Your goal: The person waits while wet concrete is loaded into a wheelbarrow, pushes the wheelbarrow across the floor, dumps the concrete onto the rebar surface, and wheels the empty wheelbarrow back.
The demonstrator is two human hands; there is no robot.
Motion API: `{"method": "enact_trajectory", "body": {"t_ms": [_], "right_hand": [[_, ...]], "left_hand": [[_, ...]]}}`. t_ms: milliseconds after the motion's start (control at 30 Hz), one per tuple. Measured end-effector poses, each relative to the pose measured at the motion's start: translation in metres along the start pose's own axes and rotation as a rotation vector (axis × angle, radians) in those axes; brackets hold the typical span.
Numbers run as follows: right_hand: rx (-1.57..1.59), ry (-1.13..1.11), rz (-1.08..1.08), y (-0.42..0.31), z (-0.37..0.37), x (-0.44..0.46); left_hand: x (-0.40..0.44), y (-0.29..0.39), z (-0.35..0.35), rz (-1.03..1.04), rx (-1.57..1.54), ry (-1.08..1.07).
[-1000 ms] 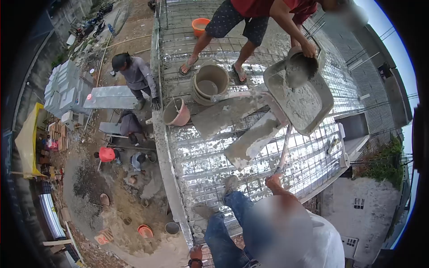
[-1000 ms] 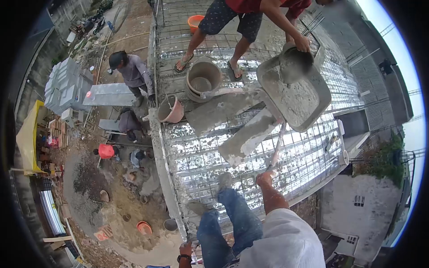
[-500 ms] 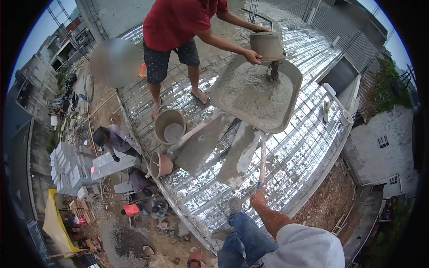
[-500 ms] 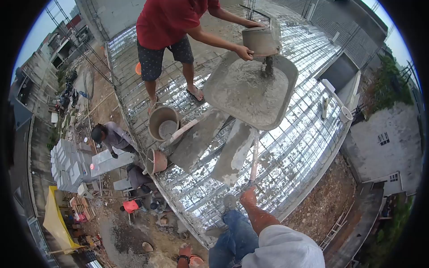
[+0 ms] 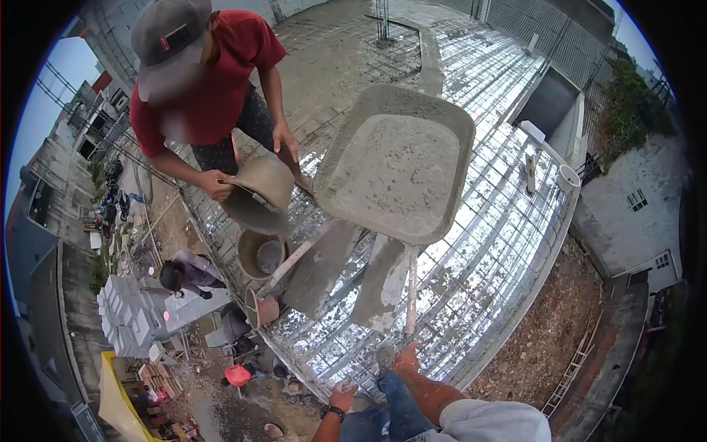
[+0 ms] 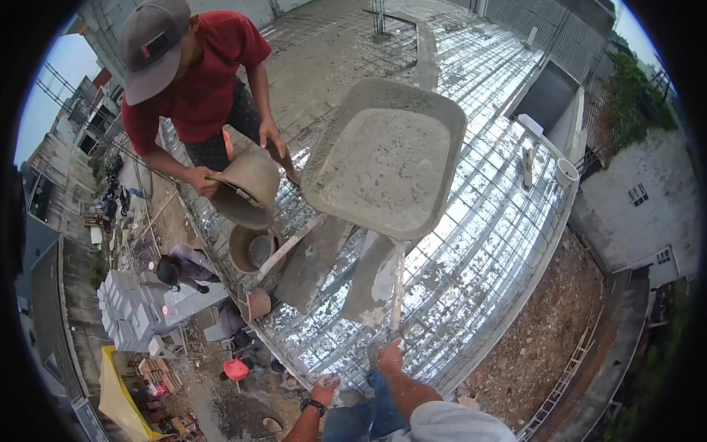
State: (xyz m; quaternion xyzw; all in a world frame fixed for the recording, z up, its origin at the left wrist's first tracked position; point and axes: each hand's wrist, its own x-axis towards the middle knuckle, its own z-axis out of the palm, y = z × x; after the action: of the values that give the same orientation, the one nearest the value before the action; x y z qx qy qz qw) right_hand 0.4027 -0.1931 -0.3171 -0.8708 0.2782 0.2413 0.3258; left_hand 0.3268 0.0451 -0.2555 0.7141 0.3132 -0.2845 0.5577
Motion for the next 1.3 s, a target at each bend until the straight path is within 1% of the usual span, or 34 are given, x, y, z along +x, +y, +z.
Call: {"method": "enact_trajectory", "body": {"t_ms": [33, 133, 167, 200, 233, 267, 300, 333, 367, 400, 433, 467, 533, 567, 633, 700, 800, 833, 933, 967, 1033, 1067, 1100, 1133, 1200, 1233, 1267, 1300], "right_hand": [[-0.054, 0.034, -0.037, 0.000, 0.001, -0.002], [0.013, 0.048, -0.033, -0.004, -0.003, 0.001], [0.093, 0.032, 0.004, -0.008, -0.007, 0.000], [0.255, -0.014, 0.090, -0.011, -0.008, 0.000], [0.526, -0.072, 0.249, -0.015, -0.011, 0.000], [0.914, -0.114, 0.492, -0.020, -0.013, 0.002], [1.197, -0.101, 0.700, -0.025, -0.016, 0.003], [1.243, -0.098, 0.758, -0.029, -0.018, 0.002], [1.126, -0.115, 0.651, -0.025, -0.019, 0.003], [0.824, -0.124, 0.420, -0.018, -0.013, 0.003], [0.463, -0.070, 0.188, -0.009, -0.009, 0.002], [0.203, 0.012, 0.030, -0.003, -0.004, 0.001], [0.026, 0.085, -0.065, 0.004, 0.002, 0.002], [-0.023, 0.120, -0.091, 0.006, 0.006, 0.002], [-0.082, 0.180, -0.074, -0.002, 0.005, -0.004], [-0.162, 0.237, -0.071, -0.011, -0.002, -0.006], [-0.145, 0.204, -0.084, -0.032, -0.014, -0.014], [-0.128, 0.096, 0.026, -0.027, -0.011, -0.007], [-0.224, 0.137, -0.062, -0.017, -0.006, 0.000], [-0.262, 0.136, -0.033, -0.005, 0.000, 0.008], [-0.926, -0.120, -0.294, 0.035, 0.010, 0.043], [-0.659, -0.119, -0.112, 0.001, -0.002, 0.023], [-0.389, -0.072, 0.055, -0.027, -0.013, 0.008], [-0.413, -0.085, -0.102, 0.001, -0.005, 0.027], [-0.629, 0.196, -0.239, 0.069, 0.028, 0.068], [-0.700, 0.075, -0.181, 0.097, 0.036, 0.092], [-0.771, -0.053, -0.129, 0.125, 0.045, 0.116], [-0.838, -0.182, -0.084, 0.149, 0.053, 0.138]], "left_hand": [[0.002, -0.002, 0.002, 0.017, -0.009, -0.021], [-0.011, 0.021, -0.004, -0.091, 0.372, -0.065], [0.008, -0.029, -0.008, -0.099, 0.313, -0.068], [0.027, -0.081, -0.012, -0.106, 0.255, -0.071], [0.042, -0.123, -0.016, -0.114, 0.197, -0.073], [0.034, -0.115, -0.021, -0.138, 0.252, -0.065], [0.023, -0.103, -0.026, -0.161, 0.307, -0.057], [0.017, -0.099, -0.032, -0.185, 0.362, -0.047], [0.015, -0.099, -0.037, -0.198, 0.343, -0.051], [0.015, -0.103, -0.042, -0.212, 0.323, -0.055], [0.014, -0.107, -0.048, -0.225, 0.305, -0.060], [0.010, -0.105, -0.053, -0.231, 0.263, -0.065], [0.005, -0.092, -0.059, -0.235, 0.182, -0.079], [0.005, -0.087, -0.063, -0.218, 0.211, -0.092], [0.008, -0.084, -0.072, -0.184, 0.265, -0.119], [0.013, -0.081, -0.083, -0.170, 0.247, -0.117], [0.015, -0.095, -0.104, -0.133, 0.214, -0.091], [0.018, -0.103, -0.114, -0.112, 0.207, -0.078], [-0.001, -0.073, -0.152, -0.189, 0.212, -0.071], [0.009, -0.107, -0.161, -0.229, 0.227, -0.055], [0.002, -0.114, -0.188, -0.366, 0.305, -0.040], [0.003, -0.130, -0.199, -0.335, 0.432, -0.013], [0.005, -0.150, -0.210, -0.309, 0.561, 0.018], [0.004, -0.172, -0.219, -0.316, 0.544, 0.018], [0.002, -0.196, -0.237, -0.317, 0.531, 0.015], [-0.030, -0.136, -0.256, -0.347, 0.330, 0.003], [-0.028, -0.155, -0.259, -0.340, 0.342, 0.025], [-0.022, -0.198, -0.256, -0.329, 0.356, 0.046]]}}
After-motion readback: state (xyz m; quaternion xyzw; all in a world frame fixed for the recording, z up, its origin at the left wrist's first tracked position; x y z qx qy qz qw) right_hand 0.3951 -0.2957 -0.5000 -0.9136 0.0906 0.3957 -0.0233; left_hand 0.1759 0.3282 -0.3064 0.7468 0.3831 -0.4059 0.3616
